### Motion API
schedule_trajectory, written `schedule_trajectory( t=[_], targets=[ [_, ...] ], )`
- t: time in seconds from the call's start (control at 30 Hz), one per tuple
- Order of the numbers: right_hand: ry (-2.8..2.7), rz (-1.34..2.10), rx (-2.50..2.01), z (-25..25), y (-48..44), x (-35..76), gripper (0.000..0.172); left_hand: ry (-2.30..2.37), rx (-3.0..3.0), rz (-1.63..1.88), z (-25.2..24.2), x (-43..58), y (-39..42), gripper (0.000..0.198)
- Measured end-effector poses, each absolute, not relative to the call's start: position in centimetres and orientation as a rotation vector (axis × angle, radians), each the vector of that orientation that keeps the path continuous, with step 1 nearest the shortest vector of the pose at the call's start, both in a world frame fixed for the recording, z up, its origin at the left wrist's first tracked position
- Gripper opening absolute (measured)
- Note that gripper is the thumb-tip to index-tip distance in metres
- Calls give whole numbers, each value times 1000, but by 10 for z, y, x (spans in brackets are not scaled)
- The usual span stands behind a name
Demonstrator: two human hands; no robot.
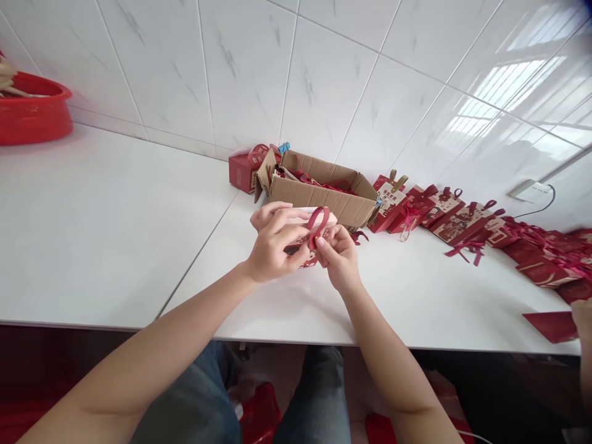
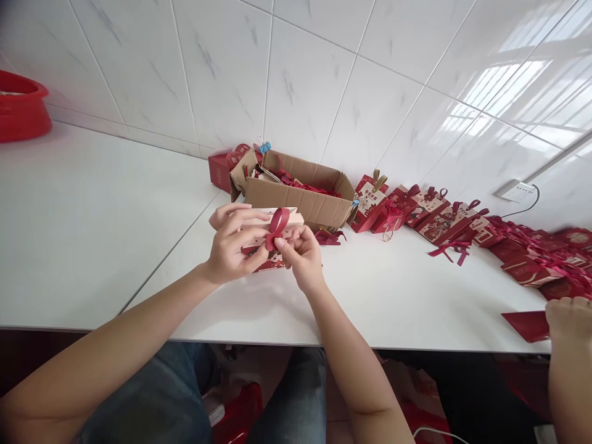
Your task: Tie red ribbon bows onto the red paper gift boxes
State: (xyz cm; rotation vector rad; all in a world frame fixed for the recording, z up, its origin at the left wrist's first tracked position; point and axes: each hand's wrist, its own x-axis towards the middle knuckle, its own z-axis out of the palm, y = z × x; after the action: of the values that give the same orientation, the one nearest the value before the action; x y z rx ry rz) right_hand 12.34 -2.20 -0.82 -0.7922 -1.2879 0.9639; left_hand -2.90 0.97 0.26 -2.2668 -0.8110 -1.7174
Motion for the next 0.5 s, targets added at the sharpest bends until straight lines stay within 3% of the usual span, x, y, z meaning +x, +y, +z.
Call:
schedule_trajectory(
  t=[0.17,0.3,0.5],
  targets=[
    [-1392,379,-894,-12,-30,118,29,-857,-2186,-1678,-3,-28,15,20],
    [-1486,313,-933,-13,-31,117,27,-844,-2170,-1647,-7,-28,18,24],
    [-1522,71,-959,-9,-30,117,5,-793,-2268,-1548,-7,-30,20,11]
  ],
)
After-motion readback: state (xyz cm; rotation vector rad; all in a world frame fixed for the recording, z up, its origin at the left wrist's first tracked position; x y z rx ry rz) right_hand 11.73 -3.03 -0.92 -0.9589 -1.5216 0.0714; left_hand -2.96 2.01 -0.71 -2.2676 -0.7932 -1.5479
